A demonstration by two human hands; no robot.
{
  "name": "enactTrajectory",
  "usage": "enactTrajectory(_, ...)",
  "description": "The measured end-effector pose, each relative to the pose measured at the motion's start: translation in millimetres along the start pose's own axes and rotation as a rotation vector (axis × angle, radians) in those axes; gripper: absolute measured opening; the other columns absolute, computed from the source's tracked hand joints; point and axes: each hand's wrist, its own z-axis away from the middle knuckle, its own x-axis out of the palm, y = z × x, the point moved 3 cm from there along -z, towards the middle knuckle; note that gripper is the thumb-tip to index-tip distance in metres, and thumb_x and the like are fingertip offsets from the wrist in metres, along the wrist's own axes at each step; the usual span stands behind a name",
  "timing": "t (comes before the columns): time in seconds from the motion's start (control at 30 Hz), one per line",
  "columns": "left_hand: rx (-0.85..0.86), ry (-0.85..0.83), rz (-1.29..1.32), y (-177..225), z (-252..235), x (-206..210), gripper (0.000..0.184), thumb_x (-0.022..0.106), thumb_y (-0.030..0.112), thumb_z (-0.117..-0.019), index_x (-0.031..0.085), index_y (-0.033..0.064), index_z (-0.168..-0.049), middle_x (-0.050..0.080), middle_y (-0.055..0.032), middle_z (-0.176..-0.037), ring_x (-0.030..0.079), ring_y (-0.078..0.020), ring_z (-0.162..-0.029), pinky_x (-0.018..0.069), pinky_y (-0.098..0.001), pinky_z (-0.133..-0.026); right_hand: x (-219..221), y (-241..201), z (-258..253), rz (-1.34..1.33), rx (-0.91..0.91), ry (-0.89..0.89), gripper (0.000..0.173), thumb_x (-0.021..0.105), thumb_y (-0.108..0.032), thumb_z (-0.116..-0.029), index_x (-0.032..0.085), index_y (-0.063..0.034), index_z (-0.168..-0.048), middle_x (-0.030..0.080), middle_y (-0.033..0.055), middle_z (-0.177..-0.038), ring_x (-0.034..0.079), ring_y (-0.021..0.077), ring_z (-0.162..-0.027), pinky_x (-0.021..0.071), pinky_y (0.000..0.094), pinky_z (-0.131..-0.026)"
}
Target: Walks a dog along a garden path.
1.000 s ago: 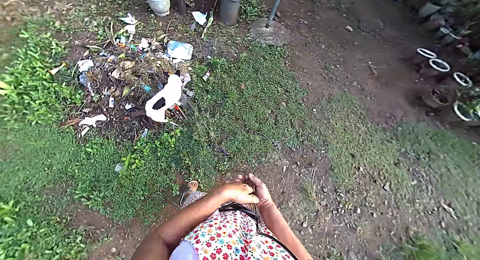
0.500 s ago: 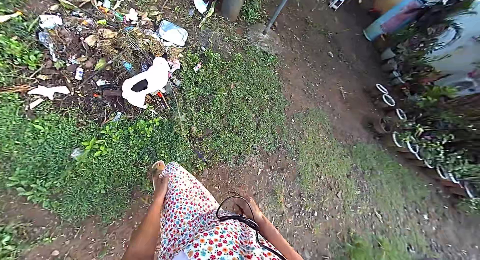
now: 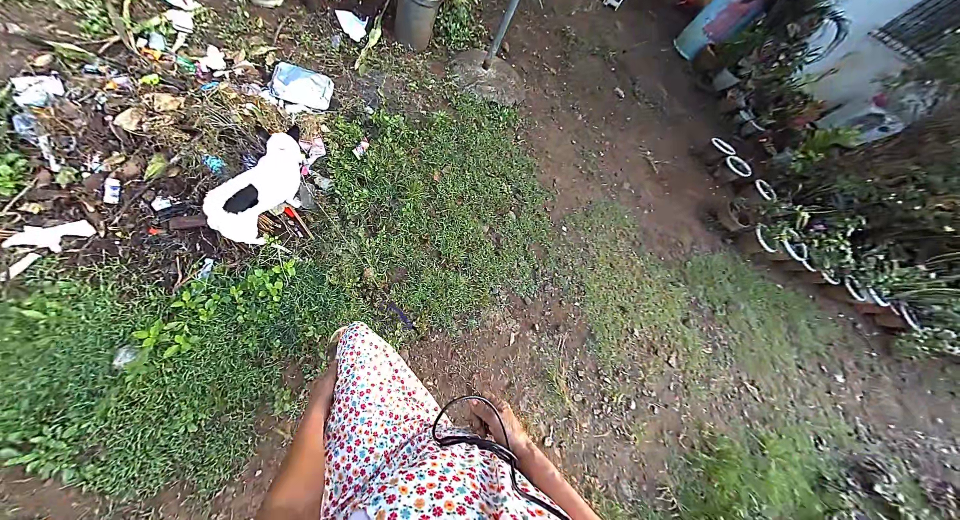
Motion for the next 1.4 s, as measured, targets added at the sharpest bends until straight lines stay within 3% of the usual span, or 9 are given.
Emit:
enactTrajectory(0.1,0.07,0.006,0.183,16.4,-7.7,8.4,0.045,0.042,0.025,-0.1121,0.047,-0.009,-0.142,0.053,-0.0317,-0.141,0.054,-0.0364,-0.13,0.0399,-0.0497,-0.111,-0.8,-1.2,-0.8,-0.03,0.025,0.068,0.014,0.044,0.0,-0.1049,0.053,-0.0024,-0.095,0.053,-0.0043,-0.057,0.051,0.0022,-0.047,0.0456,0.0167,-0.049)
enactTrajectory(0.2,-0.102,-0.019,0.257,18.9,-9.0,17.4,0.047,0.045,0.033,-0.1107,0.055,-0.0048,-0.135,0.063,-0.0247,-0.127,0.063,-0.0288,-0.111,0.0502,-0.0458,-0.097,-0.6,4.1,-6.2,-0.034,0.04,0.075,0.015,0.044,-0.001,-0.105,0.054,-0.0029,-0.095,0.054,-0.0044,-0.057,0.051,0.0018,-0.047,0.0451,0.0165,-0.049)
enactTrajectory(0.53,-0.04,-0.375,-0.601,-6.8,-30.2,33.2,0.046,0.048,0.032,-0.11,0.06,-0.0035,-0.136,0.057,-0.0288,-0.141,0.051,-0.0422,-0.137,0.0358,-0.057,-0.115,9.9,-24.5,-31.5,0.103,0.081,-0.008,0.013,0.046,-0.005,-0.1047,0.055,-0.0039,-0.096,0.049,-0.0079,-0.059,0.047,0.0006,-0.05,0.0436,0.0175,-0.054)
enactTrajectory(0.73,-0.077,-0.276,-0.726,44.4,-26.0,45.9,0.059,0.058,0.028,-0.1044,0.041,0.0005,-0.153,0.042,-0.027,-0.156,0.046,-0.0429,-0.141,0.0386,-0.058,-0.114,20.6,-60.2,-55.0,0.284,0.059,-0.039,0.015,0.051,-0.01,-0.1045,0.06,0.0026,-0.104,0.047,-0.0052,-0.065,0.045,0.0025,-0.056,0.0441,0.0212,-0.061)
enactTrajectory(0.93,0.339,-0.124,-0.696,147.7,-39.7,73.7,0.091,0.076,0.027,-0.0899,0.025,0.0026,-0.161,0.025,-0.0242,-0.166,0.036,-0.0437,-0.148,0.0358,-0.0614,-0.114,23.0,-101.3,-84.5,0.514,-0.027,-0.148,0.029,0.059,-0.019,-0.1029,0.064,0.0076,-0.114,0.066,0.0116,-0.088,0.061,0.0129,-0.077,0.0517,0.0336,-0.081)
enactTrajectory(1.13,0.746,-0.541,-0.966,247.7,-51.1,122.6,0.079,0.078,0.024,-0.088,0.041,0.0171,-0.158,0.021,-0.0158,-0.169,0.015,-0.0404,-0.157,0.0184,-0.0682,-0.12,5.7,-161.2,-99.2,0.382,-0.248,-0.059,0.016,0.065,-0.005,-0.0948,0.067,0.0088,-0.102,0.067,0.0031,-0.079,0.059,-0.0002,-0.071,0.0514,0.0203,-0.074)
enactTrajectory(1.23,0.754,-0.781,-1.113,272.6,-48.0,146.6,0.043,0.066,0.033,-0.0986,0.065,0.0086,-0.134,0.046,-0.0142,-0.157,0.026,-0.037,-0.154,0.0094,-0.0692,-0.12,-5.9,-181.0,-107.6,0.321,-0.384,0.03,0.01,0.067,-0.003,-0.0911,0.064,0.0067,-0.091,0.059,-0.0035,-0.072,0.051,-0.0043,-0.065,0.0462,0.0163,-0.067)
enactTrajectory(1.33,0.714,-0.913,-1.251,294.1,-43.1,161.9,0.047,0.055,0.037,-0.1055,0.065,-0.0049,-0.125,0.066,-0.0259,-0.127,0.056,-0.0416,-0.128,0.03,-0.062,-0.115,-23.9,-192.3,-111.8,0.271,-0.45,0.13,0.008,0.067,-0.006,-0.0885,0.064,0.0008,-0.086,0.057,-0.0097,-0.069,0.051,-0.0091,-0.063,0.0449,0.0121,-0.064)
enactTrajectory(1.4,0.686,-0.953,-1.241,307.3,-37.2,169.6,0.049,0.05,0.035,-0.1083,0.065,-0.0109,-0.117,0.066,-0.032,-0.117,0.061,-0.046,-0.117,0.0416,-0.0618,-0.105,-45.7,-197.7,-105.8,0.293,-0.389,0.213,0.013,0.065,-0.004,-0.0918,0.066,0.008,-0.098,0.063,-0.0003,-0.076,0.054,-0.0032,-0.066,0.0469,0.0176,-0.066)
